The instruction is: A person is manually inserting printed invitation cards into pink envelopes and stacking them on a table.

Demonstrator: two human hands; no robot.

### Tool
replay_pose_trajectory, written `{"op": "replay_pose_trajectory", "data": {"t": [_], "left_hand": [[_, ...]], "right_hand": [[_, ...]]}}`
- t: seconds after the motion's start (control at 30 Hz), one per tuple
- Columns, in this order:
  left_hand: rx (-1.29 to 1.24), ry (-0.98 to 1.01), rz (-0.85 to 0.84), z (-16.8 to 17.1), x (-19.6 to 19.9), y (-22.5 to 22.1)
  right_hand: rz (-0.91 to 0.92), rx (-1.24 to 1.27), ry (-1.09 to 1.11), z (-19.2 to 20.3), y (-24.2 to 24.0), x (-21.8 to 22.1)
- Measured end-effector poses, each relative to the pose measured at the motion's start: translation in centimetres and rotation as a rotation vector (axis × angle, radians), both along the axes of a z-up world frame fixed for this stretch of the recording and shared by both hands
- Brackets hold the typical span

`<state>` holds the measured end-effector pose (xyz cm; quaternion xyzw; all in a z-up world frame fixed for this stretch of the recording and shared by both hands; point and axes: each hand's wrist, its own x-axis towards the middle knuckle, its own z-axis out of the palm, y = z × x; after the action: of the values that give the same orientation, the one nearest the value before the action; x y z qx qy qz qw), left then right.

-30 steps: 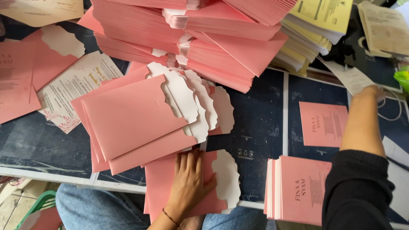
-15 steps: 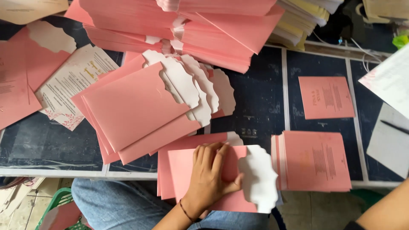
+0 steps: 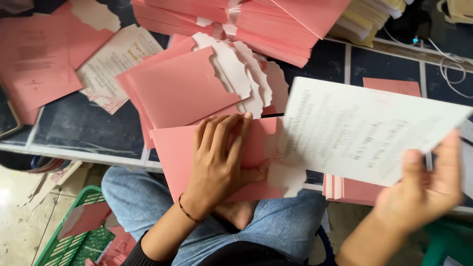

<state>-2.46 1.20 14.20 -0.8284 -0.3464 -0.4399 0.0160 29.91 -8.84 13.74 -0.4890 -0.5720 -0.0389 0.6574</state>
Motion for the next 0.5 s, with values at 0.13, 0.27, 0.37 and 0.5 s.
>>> {"op": "replay_pose_trajectory", "data": {"t": [0.13,0.27,0.37,0.5], "left_hand": [[-0.009,0.013,0.049,-1.2,-2.0,0.1],[0.070,0.033,0.103,-1.4,-2.7,0.8],[0.100,0.047,0.066,-1.0,-2.3,0.8],[0.133,0.015,-0.038,-1.3,-1.7,0.9]], "right_hand": [[-0.092,-0.137,0.090,-1.4,-0.5,-3.0],[-0.098,-0.246,0.157,-1.6,-1.4,-3.7],[-0.113,-0.255,0.187,-2.4,-2.0,-3.2],[-0.182,-0.222,0.303,-2.8,-1.9,-4.1]]}}
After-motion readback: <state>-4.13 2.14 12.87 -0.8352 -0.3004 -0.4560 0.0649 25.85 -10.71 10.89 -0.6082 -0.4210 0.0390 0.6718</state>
